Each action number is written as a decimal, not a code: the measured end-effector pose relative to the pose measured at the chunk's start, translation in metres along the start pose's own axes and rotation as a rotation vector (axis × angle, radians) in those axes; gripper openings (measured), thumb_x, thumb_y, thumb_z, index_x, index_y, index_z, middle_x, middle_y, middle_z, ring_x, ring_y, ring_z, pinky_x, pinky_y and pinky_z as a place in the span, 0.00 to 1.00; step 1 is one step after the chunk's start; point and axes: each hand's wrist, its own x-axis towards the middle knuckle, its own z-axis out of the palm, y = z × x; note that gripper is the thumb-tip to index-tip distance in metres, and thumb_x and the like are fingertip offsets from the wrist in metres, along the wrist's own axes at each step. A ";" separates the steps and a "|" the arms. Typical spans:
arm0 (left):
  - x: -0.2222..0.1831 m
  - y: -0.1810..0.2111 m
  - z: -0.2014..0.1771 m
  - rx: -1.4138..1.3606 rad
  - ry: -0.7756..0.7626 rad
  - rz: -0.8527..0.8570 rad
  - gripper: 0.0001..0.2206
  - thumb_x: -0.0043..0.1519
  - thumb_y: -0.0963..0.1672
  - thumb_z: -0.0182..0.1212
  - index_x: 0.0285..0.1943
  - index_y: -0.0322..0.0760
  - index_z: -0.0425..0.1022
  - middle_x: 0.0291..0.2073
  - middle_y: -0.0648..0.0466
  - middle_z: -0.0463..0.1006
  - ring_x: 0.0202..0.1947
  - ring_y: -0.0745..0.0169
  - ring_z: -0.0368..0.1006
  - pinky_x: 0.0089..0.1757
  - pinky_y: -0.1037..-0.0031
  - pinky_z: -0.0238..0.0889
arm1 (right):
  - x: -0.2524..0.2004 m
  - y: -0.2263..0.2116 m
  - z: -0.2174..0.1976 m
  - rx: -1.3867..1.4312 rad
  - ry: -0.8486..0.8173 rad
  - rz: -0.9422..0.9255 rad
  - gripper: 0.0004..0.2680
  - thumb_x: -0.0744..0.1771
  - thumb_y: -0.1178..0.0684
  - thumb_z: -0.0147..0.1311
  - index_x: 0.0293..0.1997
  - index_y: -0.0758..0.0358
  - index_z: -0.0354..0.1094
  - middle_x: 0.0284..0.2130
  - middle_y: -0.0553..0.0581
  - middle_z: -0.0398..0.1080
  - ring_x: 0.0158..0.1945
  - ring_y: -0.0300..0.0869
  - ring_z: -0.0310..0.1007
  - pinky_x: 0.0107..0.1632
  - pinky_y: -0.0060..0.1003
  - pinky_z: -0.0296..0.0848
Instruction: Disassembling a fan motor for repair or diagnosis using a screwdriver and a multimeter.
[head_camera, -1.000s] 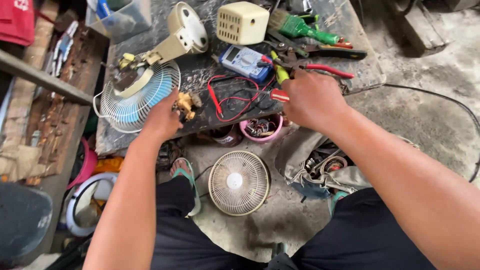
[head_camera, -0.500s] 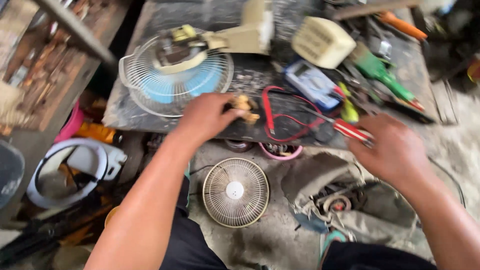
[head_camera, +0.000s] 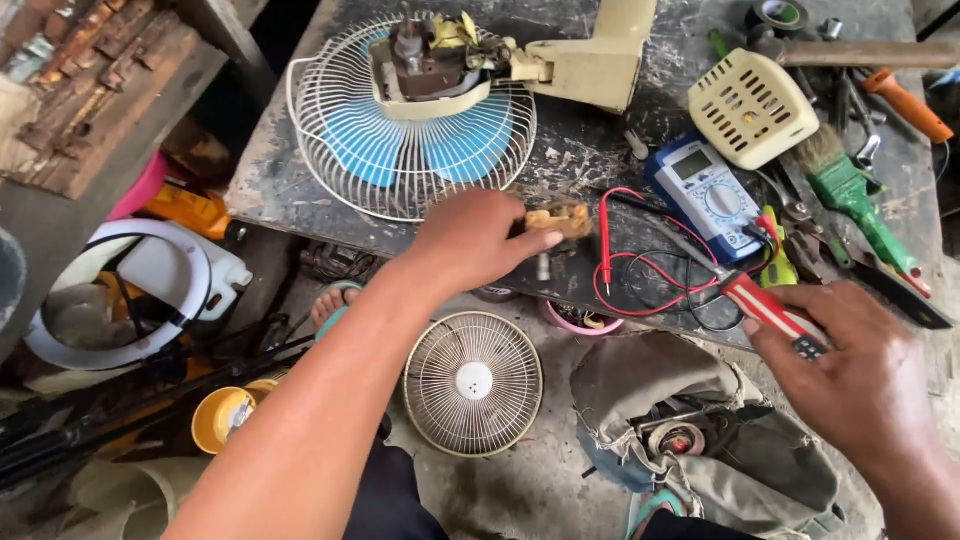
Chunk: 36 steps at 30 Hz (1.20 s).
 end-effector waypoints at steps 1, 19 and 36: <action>-0.004 0.001 -0.004 -0.001 -0.004 0.004 0.25 0.68 0.60 0.52 0.30 0.43 0.72 0.22 0.55 0.72 0.22 0.56 0.66 0.25 0.64 0.51 | -0.001 0.002 0.002 -0.002 -0.002 0.005 0.13 0.65 0.53 0.64 0.53 0.68 0.77 0.44 0.65 0.76 0.35 0.48 0.74 0.25 0.40 0.71; -0.010 0.016 -0.007 -0.120 -0.033 -0.009 0.16 0.58 0.53 0.72 0.47 0.46 0.74 0.35 0.56 0.81 0.28 0.61 0.73 0.31 0.65 0.62 | -0.003 -0.024 0.010 0.150 -0.114 0.102 0.14 0.62 0.52 0.62 0.53 0.59 0.76 0.43 0.56 0.77 0.34 0.42 0.77 0.19 0.37 0.75; 0.000 0.005 -0.001 -0.049 -0.049 0.140 0.41 0.57 0.48 0.73 0.77 0.43 0.51 0.68 0.44 0.66 0.62 0.43 0.66 0.51 0.51 0.68 | 0.000 0.005 0.028 -0.011 -0.056 -0.065 0.14 0.64 0.50 0.60 0.54 0.58 0.76 0.37 0.59 0.74 0.31 0.43 0.73 0.29 0.43 0.75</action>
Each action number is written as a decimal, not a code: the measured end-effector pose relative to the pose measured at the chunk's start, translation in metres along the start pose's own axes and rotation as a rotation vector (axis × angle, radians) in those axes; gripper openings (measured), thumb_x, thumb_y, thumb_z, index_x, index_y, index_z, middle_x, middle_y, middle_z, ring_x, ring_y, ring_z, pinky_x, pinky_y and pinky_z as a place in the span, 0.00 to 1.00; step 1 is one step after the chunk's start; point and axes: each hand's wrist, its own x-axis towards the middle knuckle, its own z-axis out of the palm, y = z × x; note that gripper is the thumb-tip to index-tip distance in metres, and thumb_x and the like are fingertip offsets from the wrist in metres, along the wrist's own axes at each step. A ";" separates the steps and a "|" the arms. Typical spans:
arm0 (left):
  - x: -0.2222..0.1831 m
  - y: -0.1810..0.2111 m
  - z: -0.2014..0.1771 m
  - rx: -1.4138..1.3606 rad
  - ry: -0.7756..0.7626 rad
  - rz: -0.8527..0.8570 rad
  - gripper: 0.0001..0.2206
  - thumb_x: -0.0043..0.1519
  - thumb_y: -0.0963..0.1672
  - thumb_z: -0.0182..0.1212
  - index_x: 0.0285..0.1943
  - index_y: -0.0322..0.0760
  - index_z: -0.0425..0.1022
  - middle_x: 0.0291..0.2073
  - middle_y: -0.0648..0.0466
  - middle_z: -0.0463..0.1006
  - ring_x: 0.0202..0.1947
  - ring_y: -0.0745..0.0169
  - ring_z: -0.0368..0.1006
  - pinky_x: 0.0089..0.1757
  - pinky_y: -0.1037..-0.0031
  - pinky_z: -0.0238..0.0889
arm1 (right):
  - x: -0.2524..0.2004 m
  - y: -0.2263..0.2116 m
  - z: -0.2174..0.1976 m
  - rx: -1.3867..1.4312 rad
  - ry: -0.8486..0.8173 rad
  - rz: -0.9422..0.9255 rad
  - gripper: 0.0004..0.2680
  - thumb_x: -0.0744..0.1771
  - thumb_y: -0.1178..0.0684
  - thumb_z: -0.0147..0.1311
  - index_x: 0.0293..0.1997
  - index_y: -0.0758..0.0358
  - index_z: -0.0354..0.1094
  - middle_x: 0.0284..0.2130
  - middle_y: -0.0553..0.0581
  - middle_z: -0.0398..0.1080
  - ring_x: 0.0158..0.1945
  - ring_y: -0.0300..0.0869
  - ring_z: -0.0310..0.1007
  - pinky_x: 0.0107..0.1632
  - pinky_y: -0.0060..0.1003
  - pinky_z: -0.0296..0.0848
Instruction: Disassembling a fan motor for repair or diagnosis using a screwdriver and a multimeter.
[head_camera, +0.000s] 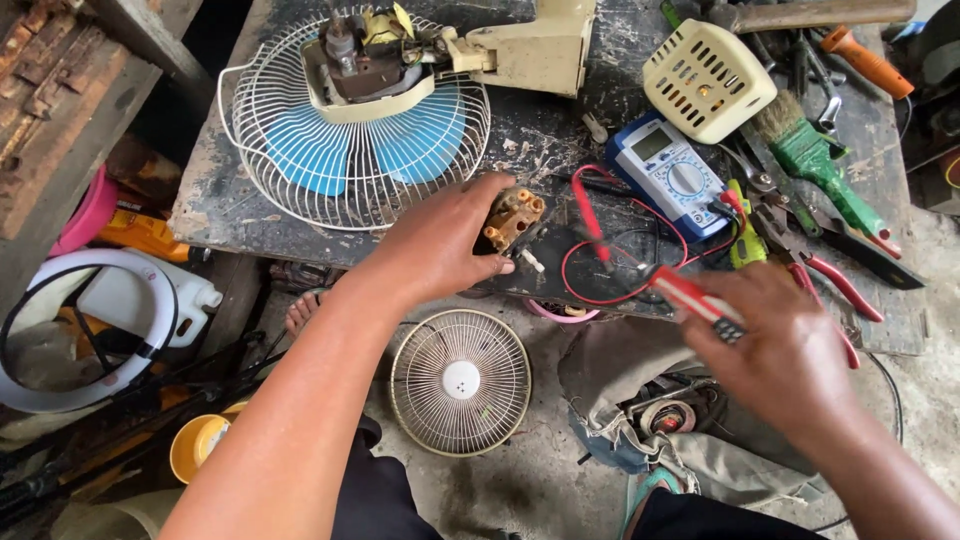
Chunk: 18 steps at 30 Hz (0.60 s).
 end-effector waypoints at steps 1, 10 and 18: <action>0.001 0.001 0.000 0.002 -0.001 0.003 0.41 0.57 0.48 0.73 0.77 0.43 0.51 0.68 0.44 0.66 0.62 0.43 0.66 0.51 0.51 0.68 | 0.001 -0.002 -0.007 -0.001 0.002 0.003 0.14 0.64 0.50 0.60 0.54 0.58 0.76 0.37 0.59 0.74 0.31 0.43 0.73 0.29 0.43 0.75; -0.003 0.000 0.002 -0.027 0.058 -0.057 0.37 0.56 0.49 0.74 0.73 0.42 0.57 0.60 0.48 0.74 0.55 0.47 0.72 0.51 0.56 0.70 | -0.013 0.004 -0.037 -0.225 -0.045 0.257 0.12 0.67 0.45 0.60 0.53 0.54 0.78 0.37 0.56 0.72 0.21 0.45 0.70 0.33 0.45 0.68; -0.002 -0.007 0.009 0.032 0.089 0.027 0.42 0.56 0.51 0.74 0.78 0.44 0.53 0.72 0.43 0.60 0.70 0.37 0.55 0.64 0.47 0.50 | -0.013 -0.016 -0.048 -0.109 0.058 0.102 0.14 0.65 0.52 0.63 0.55 0.61 0.78 0.37 0.58 0.73 0.35 0.46 0.73 0.35 0.44 0.70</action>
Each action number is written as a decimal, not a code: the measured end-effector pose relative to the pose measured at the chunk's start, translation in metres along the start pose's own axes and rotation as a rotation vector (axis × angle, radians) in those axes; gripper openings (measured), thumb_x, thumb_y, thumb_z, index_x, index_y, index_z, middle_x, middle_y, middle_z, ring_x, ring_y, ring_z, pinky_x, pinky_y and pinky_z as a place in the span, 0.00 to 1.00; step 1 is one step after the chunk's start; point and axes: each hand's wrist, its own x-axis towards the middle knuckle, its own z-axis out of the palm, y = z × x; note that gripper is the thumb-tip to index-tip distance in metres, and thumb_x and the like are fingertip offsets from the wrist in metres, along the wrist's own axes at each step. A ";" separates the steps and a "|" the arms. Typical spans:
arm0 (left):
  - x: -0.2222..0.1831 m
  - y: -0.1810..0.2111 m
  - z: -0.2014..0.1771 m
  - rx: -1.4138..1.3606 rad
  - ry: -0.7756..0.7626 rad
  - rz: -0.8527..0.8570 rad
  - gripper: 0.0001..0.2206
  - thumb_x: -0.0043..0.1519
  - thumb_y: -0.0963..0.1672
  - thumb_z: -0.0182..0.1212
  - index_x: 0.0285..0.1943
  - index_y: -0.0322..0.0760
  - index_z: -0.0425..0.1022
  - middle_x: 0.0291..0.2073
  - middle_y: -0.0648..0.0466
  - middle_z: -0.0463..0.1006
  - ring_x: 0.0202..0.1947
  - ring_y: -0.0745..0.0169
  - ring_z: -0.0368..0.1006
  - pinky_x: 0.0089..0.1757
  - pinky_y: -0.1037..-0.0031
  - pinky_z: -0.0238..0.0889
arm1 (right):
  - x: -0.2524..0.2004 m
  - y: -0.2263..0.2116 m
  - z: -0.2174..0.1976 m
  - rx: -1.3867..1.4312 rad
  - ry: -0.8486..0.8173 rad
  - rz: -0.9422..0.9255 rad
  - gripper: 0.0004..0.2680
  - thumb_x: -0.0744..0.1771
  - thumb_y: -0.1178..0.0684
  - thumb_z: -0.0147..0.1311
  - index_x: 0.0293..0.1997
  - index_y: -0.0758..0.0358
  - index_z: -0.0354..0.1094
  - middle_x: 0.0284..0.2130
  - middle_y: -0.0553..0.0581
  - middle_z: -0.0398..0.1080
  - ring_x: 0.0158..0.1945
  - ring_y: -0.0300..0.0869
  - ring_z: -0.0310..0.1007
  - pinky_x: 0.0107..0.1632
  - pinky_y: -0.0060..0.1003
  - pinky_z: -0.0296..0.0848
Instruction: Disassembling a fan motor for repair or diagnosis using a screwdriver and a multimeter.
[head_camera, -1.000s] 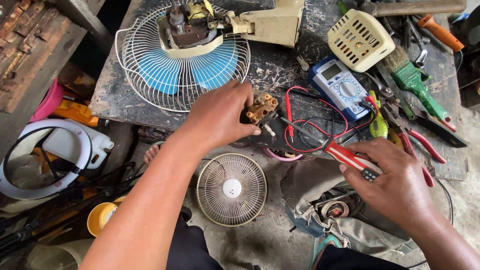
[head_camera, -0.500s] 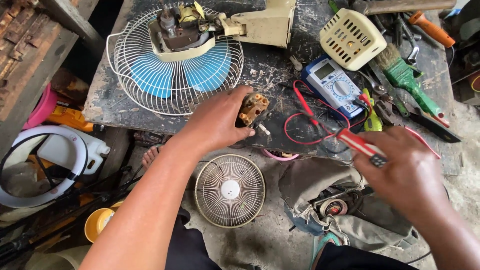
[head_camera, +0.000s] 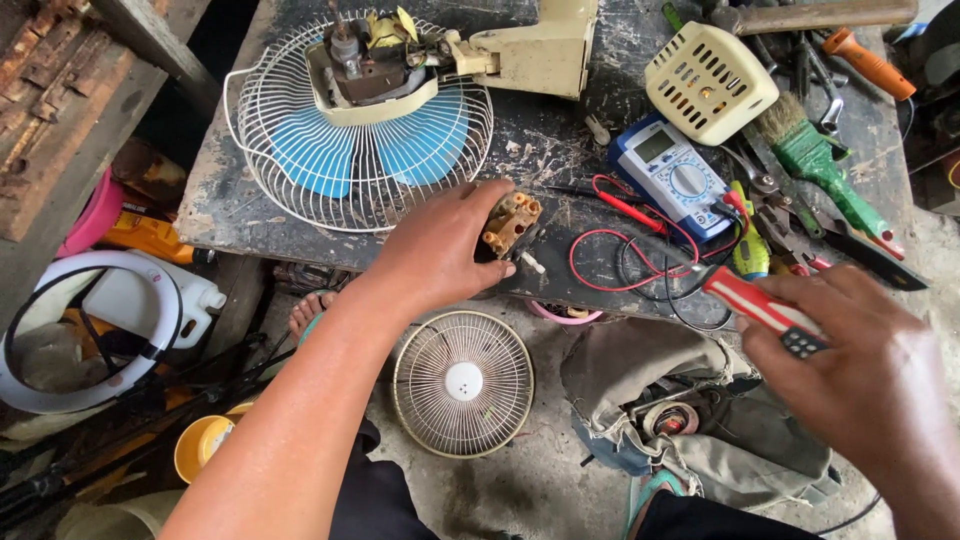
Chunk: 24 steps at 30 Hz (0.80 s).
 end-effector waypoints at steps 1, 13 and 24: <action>-0.001 0.003 -0.004 0.002 0.000 0.001 0.42 0.56 0.51 0.74 0.78 0.44 0.53 0.72 0.43 0.60 0.70 0.37 0.55 0.64 0.47 0.50 | 0.002 -0.003 0.001 0.001 0.002 0.002 0.14 0.65 0.52 0.63 0.55 0.61 0.78 0.37 0.58 0.73 0.35 0.46 0.73 0.35 0.44 0.70; -0.004 0.018 -0.016 0.035 -0.117 -0.161 0.37 0.56 0.51 0.74 0.73 0.48 0.56 0.56 0.48 0.76 0.49 0.49 0.75 0.43 0.60 0.76 | 0.010 -0.024 0.010 0.260 0.063 -0.107 0.10 0.63 0.58 0.64 0.48 0.60 0.77 0.40 0.54 0.75 0.39 0.40 0.75 0.45 0.35 0.71; -0.006 0.015 -0.014 0.032 -0.116 -0.169 0.38 0.57 0.51 0.74 0.73 0.42 0.55 0.57 0.45 0.74 0.52 0.45 0.73 0.47 0.56 0.74 | 0.013 -0.026 0.032 0.386 0.057 -0.113 0.10 0.63 0.59 0.64 0.49 0.62 0.78 0.39 0.56 0.75 0.39 0.43 0.77 0.43 0.37 0.72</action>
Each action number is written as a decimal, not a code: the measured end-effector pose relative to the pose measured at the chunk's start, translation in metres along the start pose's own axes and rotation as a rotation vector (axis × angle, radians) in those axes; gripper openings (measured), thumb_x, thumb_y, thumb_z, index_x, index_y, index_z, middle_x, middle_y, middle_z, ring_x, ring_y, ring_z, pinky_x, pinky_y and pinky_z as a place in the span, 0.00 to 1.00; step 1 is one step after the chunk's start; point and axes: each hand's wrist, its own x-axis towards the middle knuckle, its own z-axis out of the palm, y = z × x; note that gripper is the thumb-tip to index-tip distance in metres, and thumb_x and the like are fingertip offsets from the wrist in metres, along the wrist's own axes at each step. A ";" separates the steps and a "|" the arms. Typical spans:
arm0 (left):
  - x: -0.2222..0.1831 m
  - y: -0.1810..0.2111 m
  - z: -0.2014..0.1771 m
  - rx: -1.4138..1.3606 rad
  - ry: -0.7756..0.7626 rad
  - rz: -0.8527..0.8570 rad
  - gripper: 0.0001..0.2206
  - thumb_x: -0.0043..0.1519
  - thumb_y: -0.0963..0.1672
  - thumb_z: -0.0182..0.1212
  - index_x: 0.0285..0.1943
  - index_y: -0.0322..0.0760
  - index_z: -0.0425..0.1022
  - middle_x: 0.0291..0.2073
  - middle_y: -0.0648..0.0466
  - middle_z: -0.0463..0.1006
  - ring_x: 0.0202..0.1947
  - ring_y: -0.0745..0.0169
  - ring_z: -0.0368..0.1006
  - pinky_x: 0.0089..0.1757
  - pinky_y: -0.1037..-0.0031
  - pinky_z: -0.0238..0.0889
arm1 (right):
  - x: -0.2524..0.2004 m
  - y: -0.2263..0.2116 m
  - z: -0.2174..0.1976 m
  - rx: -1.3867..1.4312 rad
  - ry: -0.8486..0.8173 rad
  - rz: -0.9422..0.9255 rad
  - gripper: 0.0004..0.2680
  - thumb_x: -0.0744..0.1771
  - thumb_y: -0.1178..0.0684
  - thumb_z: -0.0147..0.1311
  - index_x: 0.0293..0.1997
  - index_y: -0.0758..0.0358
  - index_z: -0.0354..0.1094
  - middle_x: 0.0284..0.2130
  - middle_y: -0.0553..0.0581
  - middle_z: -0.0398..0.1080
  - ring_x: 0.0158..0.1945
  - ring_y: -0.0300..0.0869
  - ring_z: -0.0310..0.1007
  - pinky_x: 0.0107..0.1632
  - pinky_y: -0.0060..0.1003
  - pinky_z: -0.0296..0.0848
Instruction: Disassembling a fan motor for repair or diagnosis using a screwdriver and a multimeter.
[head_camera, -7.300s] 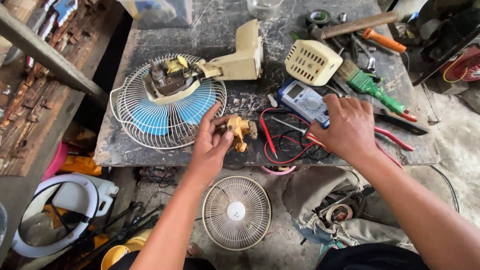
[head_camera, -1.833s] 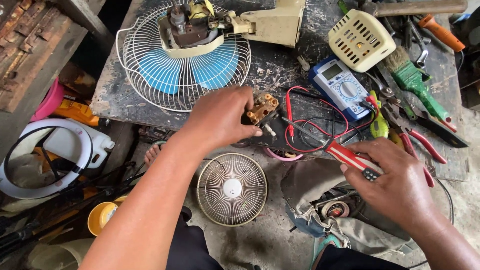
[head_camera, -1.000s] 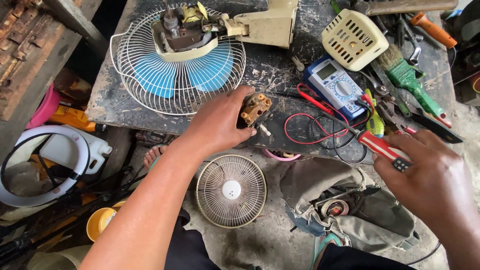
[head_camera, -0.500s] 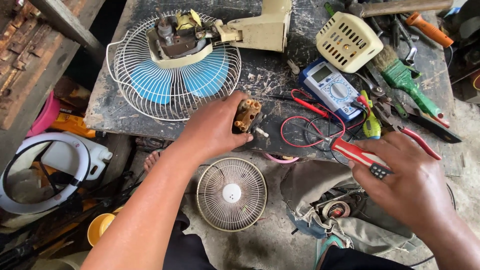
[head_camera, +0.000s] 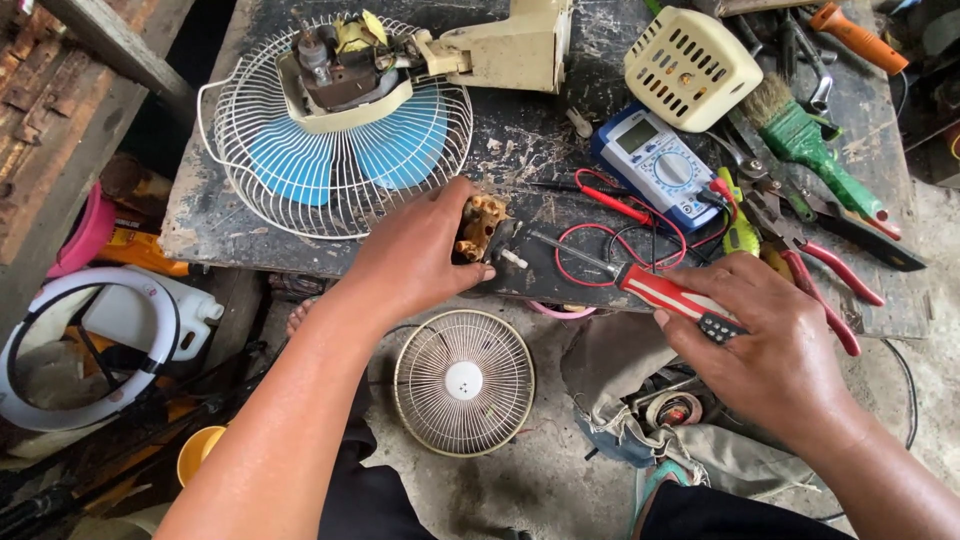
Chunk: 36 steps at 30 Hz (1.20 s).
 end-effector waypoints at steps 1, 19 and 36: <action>0.001 -0.001 0.001 -0.003 0.000 -0.002 0.38 0.57 0.51 0.74 0.73 0.42 0.55 0.57 0.45 0.74 0.52 0.45 0.73 0.47 0.56 0.74 | 0.000 0.000 0.001 0.000 -0.003 -0.001 0.10 0.63 0.59 0.64 0.49 0.62 0.78 0.39 0.56 0.75 0.39 0.43 0.77 0.43 0.37 0.72; 0.005 -0.010 0.008 0.028 0.074 0.111 0.35 0.56 0.50 0.76 0.66 0.36 0.58 0.48 0.48 0.76 0.45 0.47 0.73 0.38 0.55 0.70 | 0.003 0.004 0.011 -0.079 0.019 -0.028 0.10 0.65 0.57 0.65 0.50 0.61 0.78 0.39 0.57 0.74 0.39 0.44 0.75 0.44 0.37 0.71; 0.006 -0.007 0.010 0.058 0.105 0.117 0.36 0.55 0.52 0.76 0.65 0.34 0.58 0.46 0.46 0.76 0.42 0.46 0.74 0.36 0.55 0.71 | -0.005 -0.002 0.014 -0.122 0.028 -0.036 0.12 0.65 0.57 0.63 0.53 0.63 0.77 0.43 0.59 0.73 0.43 0.46 0.76 0.48 0.39 0.72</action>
